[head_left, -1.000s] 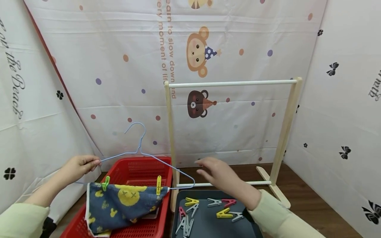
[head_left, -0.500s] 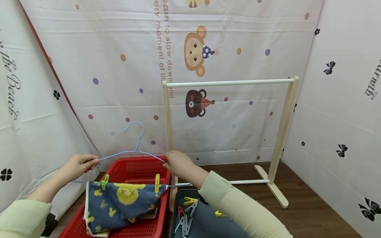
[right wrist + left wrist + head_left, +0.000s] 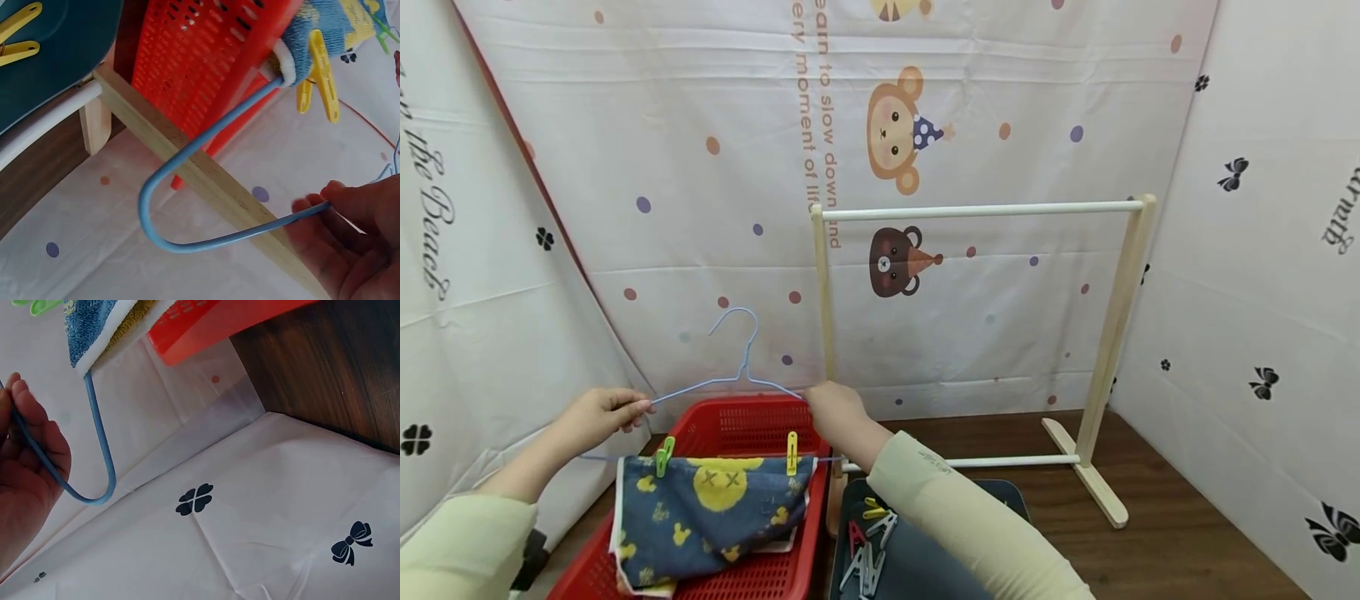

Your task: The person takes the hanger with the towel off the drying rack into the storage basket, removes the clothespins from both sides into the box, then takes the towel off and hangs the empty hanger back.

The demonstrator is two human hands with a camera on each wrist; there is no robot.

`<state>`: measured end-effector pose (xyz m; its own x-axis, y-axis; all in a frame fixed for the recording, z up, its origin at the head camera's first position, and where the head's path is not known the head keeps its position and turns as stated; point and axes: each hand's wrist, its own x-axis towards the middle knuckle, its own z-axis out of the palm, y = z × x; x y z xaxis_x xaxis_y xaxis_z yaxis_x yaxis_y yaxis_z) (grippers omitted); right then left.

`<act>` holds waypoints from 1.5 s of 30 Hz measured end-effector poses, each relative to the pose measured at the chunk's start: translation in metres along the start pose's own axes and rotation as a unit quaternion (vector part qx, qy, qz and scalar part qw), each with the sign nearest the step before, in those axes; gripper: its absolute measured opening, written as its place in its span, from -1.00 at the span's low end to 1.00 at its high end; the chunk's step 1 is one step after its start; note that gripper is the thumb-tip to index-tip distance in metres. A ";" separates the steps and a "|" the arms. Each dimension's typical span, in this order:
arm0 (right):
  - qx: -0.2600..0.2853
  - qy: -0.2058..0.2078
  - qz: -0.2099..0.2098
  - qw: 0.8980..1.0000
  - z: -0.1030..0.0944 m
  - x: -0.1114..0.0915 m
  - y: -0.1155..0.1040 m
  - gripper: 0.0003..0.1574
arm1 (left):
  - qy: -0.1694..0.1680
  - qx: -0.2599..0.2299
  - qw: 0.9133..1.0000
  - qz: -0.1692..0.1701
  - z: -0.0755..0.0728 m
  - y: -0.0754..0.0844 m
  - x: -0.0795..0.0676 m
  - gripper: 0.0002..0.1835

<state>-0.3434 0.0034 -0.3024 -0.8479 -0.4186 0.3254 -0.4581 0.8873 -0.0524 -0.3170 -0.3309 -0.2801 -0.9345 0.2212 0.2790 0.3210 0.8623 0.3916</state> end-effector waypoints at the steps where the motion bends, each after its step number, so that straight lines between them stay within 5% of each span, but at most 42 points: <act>1: -0.006 0.003 -0.001 1.000 0.001 0.001 -0.001 -0.79 | 0.001 0.010 1.000 -0.001 0.000 -0.001 0.001 -0.76; 10: -0.040 0.016 -0.021 0.999 0.013 0.004 -0.008 -0.62 | 0.016 0.078 0.997 -0.001 0.005 -0.004 0.006 -0.76; 20: -0.068 0.009 -0.032 0.997 0.016 0.012 -0.014 -0.57 | 0.032 0.078 0.996 0.003 0.002 0.014 0.007 -0.74; 29: -0.123 -0.002 -0.029 0.992 0.030 0.026 -0.016 -0.84 | -0.022 0.073 0.997 0.016 0.001 0.032 0.005 -0.77; 45: -0.151 -0.045 -0.010 0.987 0.054 0.034 -0.026 -0.95 | -0.053 0.078 0.995 0.035 0.013 0.028 0.003 -0.78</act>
<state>-0.3749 -0.0440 -0.3408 -0.8657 -0.4401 0.2384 -0.3861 0.8903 0.2415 -0.3125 -0.2999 -0.2795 -0.9242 0.3231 0.2039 0.3662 0.9012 0.2319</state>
